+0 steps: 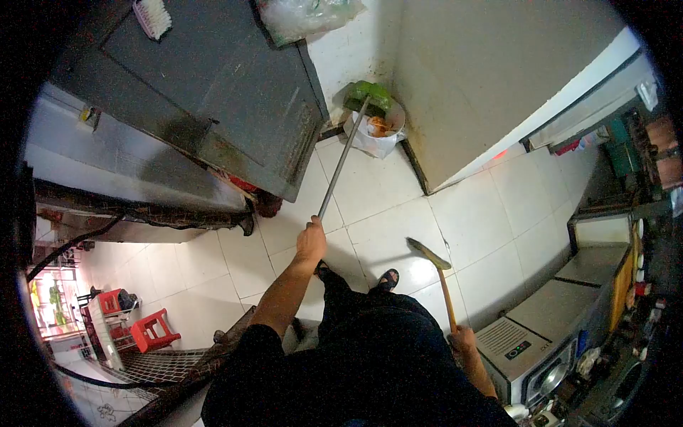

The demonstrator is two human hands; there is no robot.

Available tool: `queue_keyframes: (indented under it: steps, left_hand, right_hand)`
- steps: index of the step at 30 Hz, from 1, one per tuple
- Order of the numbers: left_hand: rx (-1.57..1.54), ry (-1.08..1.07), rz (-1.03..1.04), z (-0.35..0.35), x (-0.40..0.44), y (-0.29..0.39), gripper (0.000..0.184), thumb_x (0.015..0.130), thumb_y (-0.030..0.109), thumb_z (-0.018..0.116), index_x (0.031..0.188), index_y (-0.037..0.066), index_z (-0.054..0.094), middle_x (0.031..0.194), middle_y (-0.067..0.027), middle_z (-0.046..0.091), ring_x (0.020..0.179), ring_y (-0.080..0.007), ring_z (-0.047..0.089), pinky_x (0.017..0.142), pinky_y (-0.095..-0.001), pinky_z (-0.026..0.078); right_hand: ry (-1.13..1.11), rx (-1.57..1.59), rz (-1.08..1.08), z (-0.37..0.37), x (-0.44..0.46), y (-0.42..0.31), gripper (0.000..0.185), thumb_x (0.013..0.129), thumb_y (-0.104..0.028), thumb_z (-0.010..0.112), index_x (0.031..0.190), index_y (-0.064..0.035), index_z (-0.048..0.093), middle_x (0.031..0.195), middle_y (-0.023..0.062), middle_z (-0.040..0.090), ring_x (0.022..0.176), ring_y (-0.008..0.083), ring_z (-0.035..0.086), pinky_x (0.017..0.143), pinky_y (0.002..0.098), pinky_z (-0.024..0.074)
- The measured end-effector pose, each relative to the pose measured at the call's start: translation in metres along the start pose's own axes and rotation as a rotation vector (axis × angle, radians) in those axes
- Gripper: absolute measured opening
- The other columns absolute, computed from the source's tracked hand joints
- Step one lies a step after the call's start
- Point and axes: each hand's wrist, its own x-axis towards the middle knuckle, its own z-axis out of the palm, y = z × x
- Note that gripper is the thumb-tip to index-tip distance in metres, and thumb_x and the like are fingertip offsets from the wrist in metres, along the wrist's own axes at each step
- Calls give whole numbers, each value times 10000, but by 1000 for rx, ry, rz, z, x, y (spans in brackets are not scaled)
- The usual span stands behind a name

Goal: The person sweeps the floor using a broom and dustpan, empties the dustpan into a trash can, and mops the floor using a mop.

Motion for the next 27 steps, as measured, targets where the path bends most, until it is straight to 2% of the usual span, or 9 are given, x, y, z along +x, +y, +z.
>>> queue_keyframes:
  steps: [3,7,10,12,13,15,18,22,27]
  left_hand:
    - [22,0,3,-7,7,2,395,974,75,476,1319,-109,418,1031,-279,663,854,-396,718,781,-444,600]
    - [19,-13,30,-45,-24,13,431,965,65,469,1363,-88,410,1036,-287,669,875,-419,713,796,-476,585]
    - [2,-46,13,-84,-54,4,469,956,78,470,1404,-47,413,1042,-287,677,924,-453,693,835,-521,552]
    - [18,-95,1,-126,-92,5,490,951,98,489,1415,-38,410,1048,-285,677,952,-452,684,849,-529,541]
    - [16,-144,-33,-151,-108,6,499,946,105,504,1415,-39,409,1051,-284,675,960,-448,681,850,-529,539]
    - [75,-150,28,-187,-144,11,500,935,107,530,1403,-32,422,1031,-277,673,967,-426,683,847,-531,535]
    - [193,-272,30,-228,-177,34,508,927,99,574,1383,-32,392,1040,-281,663,962,-431,670,828,-534,538]
    - [280,-402,43,-224,-169,64,459,930,92,564,1338,-62,419,1036,-274,670,958,-433,673,848,-532,532]
    - [356,-459,128,-189,-87,100,296,887,43,565,1160,-66,540,1003,-270,689,942,-427,694,838,-509,553]
  right_hand:
    - [-20,-66,-28,-11,-5,-17,433,783,-186,735,1130,70,693,774,179,729,642,210,708,601,357,574]
    - [-11,297,-25,-23,-34,-52,254,838,-94,695,1014,87,675,623,89,614,473,172,574,394,332,421]
    - [-96,372,31,-40,-35,-58,271,863,-78,682,1082,76,642,652,94,616,464,174,553,388,325,396]
    - [-376,1007,-39,-31,2,-15,341,874,-44,663,1178,89,585,720,102,634,489,168,555,398,315,400]
    - [-318,888,27,-53,-13,-43,398,845,-6,603,1228,105,611,718,94,611,590,159,595,490,310,482]
    - [-98,680,-12,-83,-39,-81,434,842,-3,574,1260,111,582,711,98,606,581,167,607,494,310,510]
    - [-46,700,-102,-90,-27,-84,437,843,-17,557,1260,115,576,712,108,618,550,183,611,506,311,541]
    - [-173,765,-148,-102,-8,-83,415,829,-26,553,1210,131,604,910,176,687,632,218,672,556,318,581]
    - [-155,813,-242,-109,-2,-106,513,847,20,583,1341,150,532,1028,144,692,794,174,681,675,280,582]
